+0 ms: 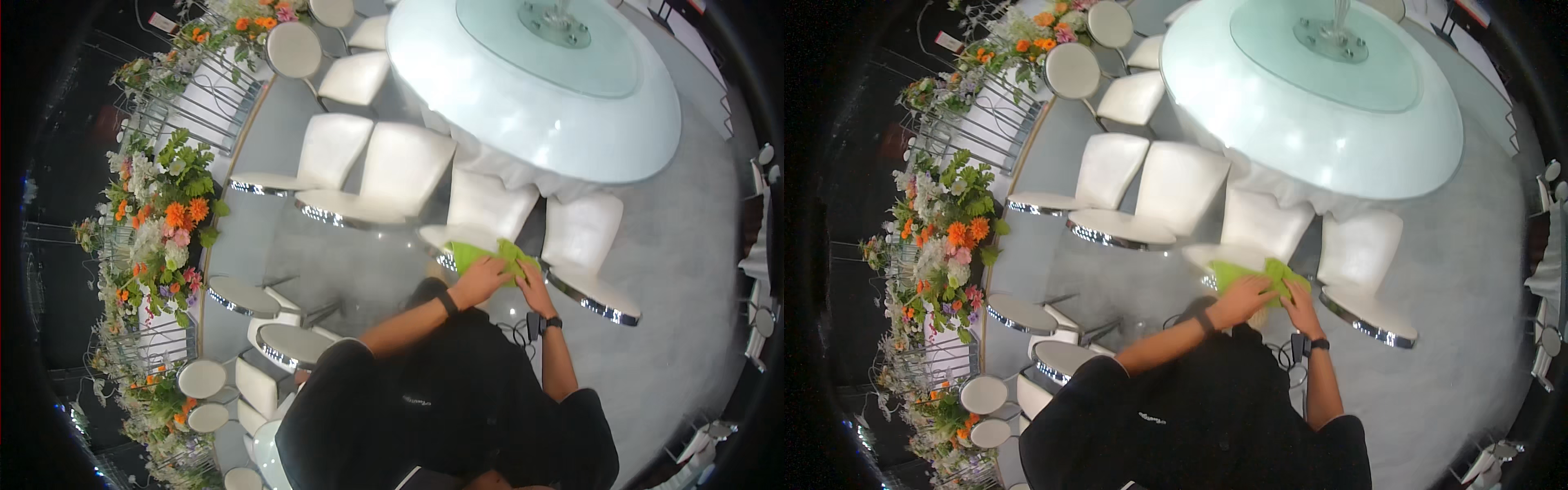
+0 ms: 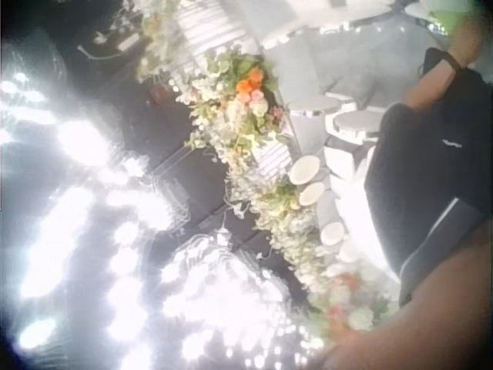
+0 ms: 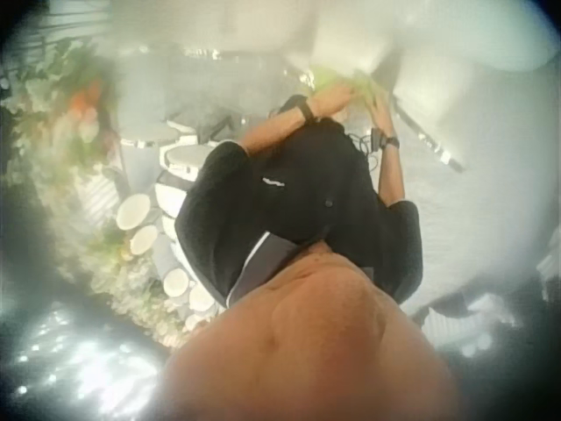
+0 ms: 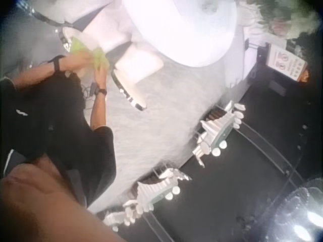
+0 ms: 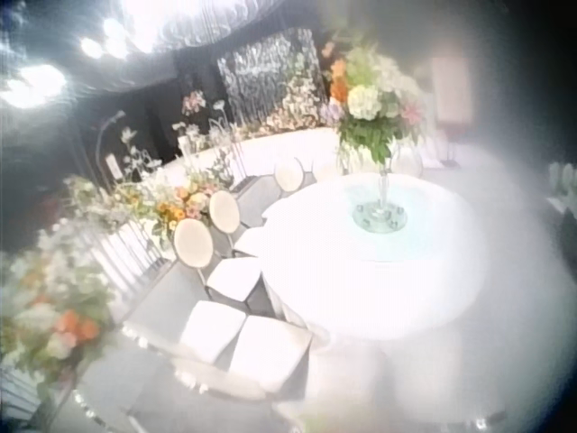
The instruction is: The person wipes a round glass table with a green cloth, then wipes several white chairs around it. The person also wipes a floral arrangement on a nearby table. The task is performed in a room with multiple tables and chairs.
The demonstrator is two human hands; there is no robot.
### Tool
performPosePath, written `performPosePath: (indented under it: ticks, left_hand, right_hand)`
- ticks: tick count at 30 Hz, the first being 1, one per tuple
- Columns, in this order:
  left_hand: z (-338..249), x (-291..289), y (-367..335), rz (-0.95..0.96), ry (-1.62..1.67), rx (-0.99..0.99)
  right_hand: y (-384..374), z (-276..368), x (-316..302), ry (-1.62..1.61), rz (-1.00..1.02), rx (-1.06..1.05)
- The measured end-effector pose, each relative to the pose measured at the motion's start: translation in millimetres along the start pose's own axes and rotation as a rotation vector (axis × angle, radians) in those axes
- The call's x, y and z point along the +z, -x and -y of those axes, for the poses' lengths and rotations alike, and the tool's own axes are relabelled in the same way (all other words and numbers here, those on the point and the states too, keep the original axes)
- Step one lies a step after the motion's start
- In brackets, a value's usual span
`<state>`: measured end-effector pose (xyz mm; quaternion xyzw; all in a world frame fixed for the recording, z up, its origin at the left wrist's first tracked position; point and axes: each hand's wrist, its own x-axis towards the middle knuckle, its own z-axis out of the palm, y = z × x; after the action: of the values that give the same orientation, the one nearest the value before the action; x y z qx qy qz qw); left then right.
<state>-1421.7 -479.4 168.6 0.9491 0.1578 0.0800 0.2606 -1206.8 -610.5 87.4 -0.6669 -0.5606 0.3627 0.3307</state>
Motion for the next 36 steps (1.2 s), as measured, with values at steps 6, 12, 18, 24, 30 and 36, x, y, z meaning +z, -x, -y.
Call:
performPosePath:
  ticks: [6,12,18,24,30,36]
  left_hand:
    - [36.0,-36.5,24.1,-0.109,0.21,0.103]
    - [117.4,-84.2,73.3,-0.071,0.12,0.083]
    - [215.0,-141.0,149.0,-0.19,0.056,0.079]
    - [306.5,-203.4,204.9,-0.201,0.054,-0.006]
    - [328.4,-228.8,271.1,-0.455,0.091,-0.174]
    - [374.8,-235.3,331.0,-0.729,-0.075,-0.394]
  right_hand:
    - [-24.6,68.3,-10.0,-0.01,0.086,0.087]
    - [-89.3,141.3,42.7,0.208,0.104,-0.106]
    - [-187.2,193.3,153.0,0.391,0.342,0.031]
    - [-251.2,222.1,295.5,0.212,0.155,0.013]
    - [-283.0,299.0,323.1,0.18,0.135,-0.194]
    - [-351.4,383.0,376.8,0.273,0.203,-0.336]
